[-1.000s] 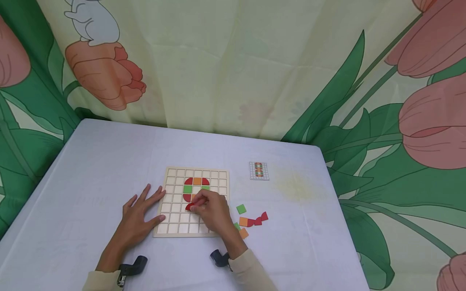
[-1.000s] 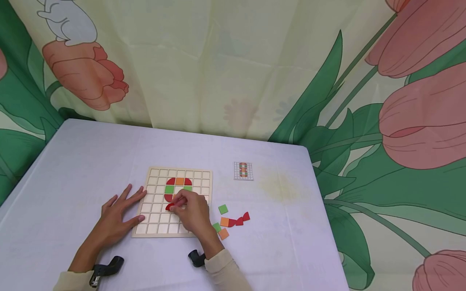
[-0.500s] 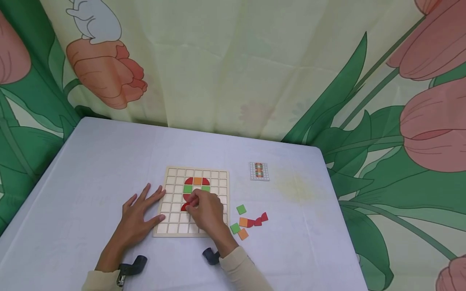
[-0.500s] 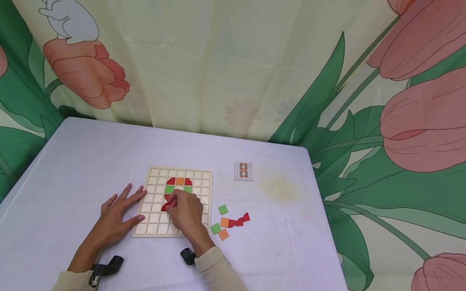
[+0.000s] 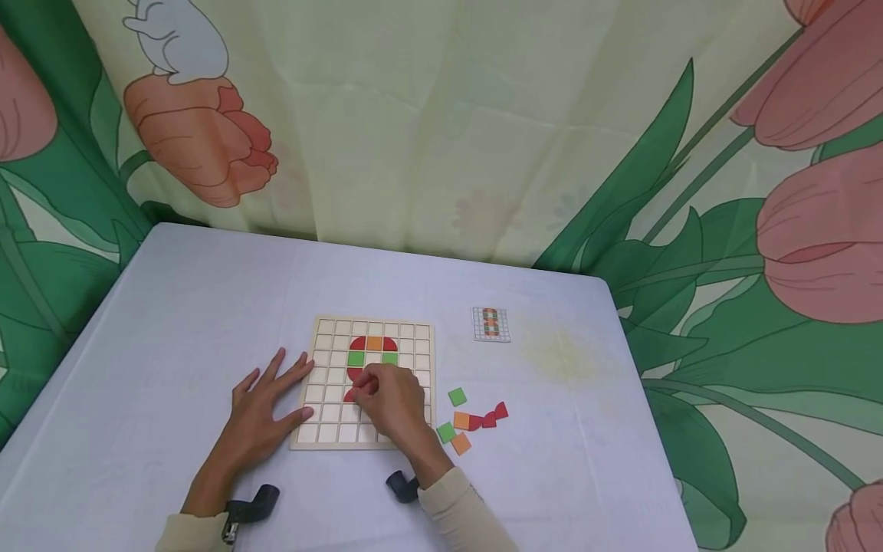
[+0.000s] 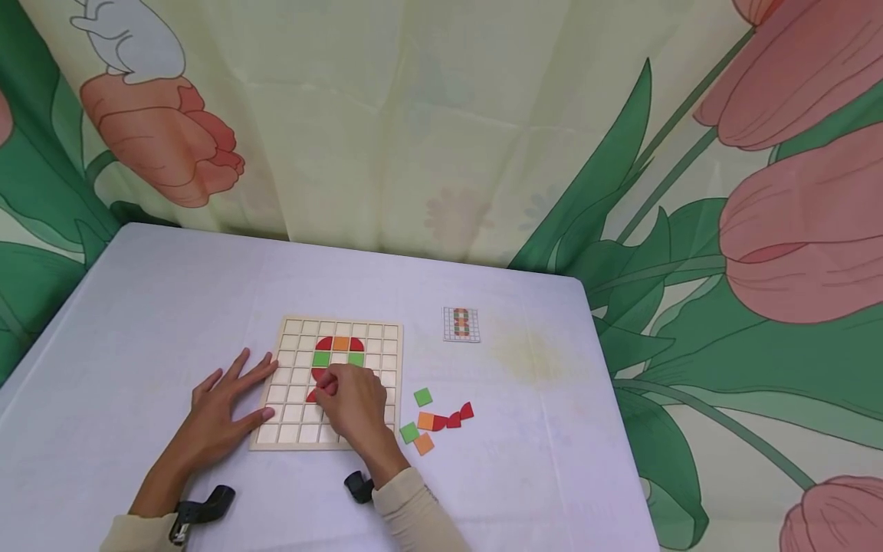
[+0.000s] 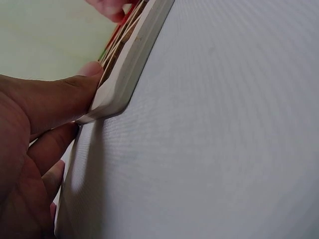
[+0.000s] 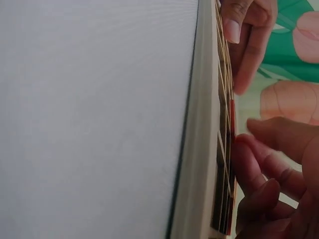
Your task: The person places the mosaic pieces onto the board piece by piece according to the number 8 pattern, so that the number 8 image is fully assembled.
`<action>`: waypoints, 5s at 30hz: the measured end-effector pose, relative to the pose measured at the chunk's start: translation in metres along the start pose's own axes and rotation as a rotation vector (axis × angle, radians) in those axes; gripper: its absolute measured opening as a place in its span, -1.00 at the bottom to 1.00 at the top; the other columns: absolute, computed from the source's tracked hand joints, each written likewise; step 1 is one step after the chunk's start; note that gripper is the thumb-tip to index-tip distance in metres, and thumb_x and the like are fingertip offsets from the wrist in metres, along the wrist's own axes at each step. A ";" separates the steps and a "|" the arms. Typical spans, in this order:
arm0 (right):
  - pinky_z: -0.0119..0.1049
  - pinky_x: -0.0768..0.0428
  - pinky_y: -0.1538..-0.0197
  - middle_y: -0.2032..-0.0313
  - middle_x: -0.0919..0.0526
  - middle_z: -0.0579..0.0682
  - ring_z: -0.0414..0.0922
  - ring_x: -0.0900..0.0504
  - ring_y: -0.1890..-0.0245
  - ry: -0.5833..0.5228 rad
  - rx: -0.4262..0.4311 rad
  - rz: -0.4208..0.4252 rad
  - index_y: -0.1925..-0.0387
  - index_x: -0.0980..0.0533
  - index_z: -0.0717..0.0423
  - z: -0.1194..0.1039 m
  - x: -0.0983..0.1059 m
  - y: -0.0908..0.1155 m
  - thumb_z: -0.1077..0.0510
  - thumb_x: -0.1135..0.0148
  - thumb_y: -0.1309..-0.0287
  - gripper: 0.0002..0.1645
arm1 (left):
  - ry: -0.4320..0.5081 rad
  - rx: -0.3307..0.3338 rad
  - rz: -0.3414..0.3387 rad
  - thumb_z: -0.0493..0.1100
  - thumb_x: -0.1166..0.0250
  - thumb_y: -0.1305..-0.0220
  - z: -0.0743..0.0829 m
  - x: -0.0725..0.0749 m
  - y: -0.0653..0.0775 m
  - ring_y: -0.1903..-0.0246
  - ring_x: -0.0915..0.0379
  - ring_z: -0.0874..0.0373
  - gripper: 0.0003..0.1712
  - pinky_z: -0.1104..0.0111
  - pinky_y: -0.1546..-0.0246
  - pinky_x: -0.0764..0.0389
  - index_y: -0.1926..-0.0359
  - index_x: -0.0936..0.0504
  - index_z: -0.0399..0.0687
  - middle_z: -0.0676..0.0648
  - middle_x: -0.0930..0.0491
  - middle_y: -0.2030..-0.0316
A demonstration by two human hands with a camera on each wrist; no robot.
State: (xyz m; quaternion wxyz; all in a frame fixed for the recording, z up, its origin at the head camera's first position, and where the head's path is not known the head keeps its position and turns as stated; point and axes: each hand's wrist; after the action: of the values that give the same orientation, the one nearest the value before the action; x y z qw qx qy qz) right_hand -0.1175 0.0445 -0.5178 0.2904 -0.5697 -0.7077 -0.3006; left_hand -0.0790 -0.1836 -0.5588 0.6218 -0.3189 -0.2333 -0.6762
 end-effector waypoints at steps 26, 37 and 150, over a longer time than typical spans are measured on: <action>-0.38 -0.46 0.53 0.28 -0.69 -0.08 -0.08 -0.46 0.47 -0.186 -0.261 0.143 0.08 -0.73 -0.15 0.078 0.088 0.046 0.18 -0.62 -0.09 -0.65 | 0.011 0.016 -0.005 -0.09 -0.55 -0.22 0.002 -0.002 0.000 -0.68 0.11 -0.27 -0.09 -0.29 -0.55 0.13 -0.56 -0.41 0.03 -0.25 -0.31 -0.58; -0.35 -0.54 0.23 0.21 -0.66 -0.08 -0.16 -0.54 0.29 -0.001 -0.279 0.126 0.18 -0.74 -0.08 0.114 0.096 0.065 0.11 -0.75 0.11 -0.59 | 0.010 0.010 0.002 -0.10 -0.54 -0.22 0.001 -0.001 -0.001 -0.68 0.10 -0.28 -0.09 -0.29 -0.54 0.12 -0.56 -0.41 0.03 -0.24 -0.32 -0.57; -0.39 -0.51 0.53 0.35 -0.71 -0.11 -0.08 -0.51 0.49 -0.173 -0.306 0.249 0.16 -0.69 -0.13 0.098 0.098 0.059 0.18 -0.58 -0.18 -0.75 | 0.006 0.028 0.015 -0.04 -0.56 -0.22 0.000 -0.004 0.002 -0.68 0.08 -0.28 -0.11 -0.32 -0.54 0.13 -0.55 -0.44 0.07 -0.22 -0.33 -0.57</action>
State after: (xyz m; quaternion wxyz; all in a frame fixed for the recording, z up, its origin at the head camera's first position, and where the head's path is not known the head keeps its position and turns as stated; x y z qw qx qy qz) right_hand -0.0838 0.1904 -0.5017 0.1734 -0.7139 -0.6002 -0.3163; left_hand -0.0769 -0.1808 -0.5621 0.6319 -0.3101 -0.2384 -0.6691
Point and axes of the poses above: each hand's wrist, its own y-axis away from the middle knuckle, its own x-axis out of the back of the hand, z = x × y
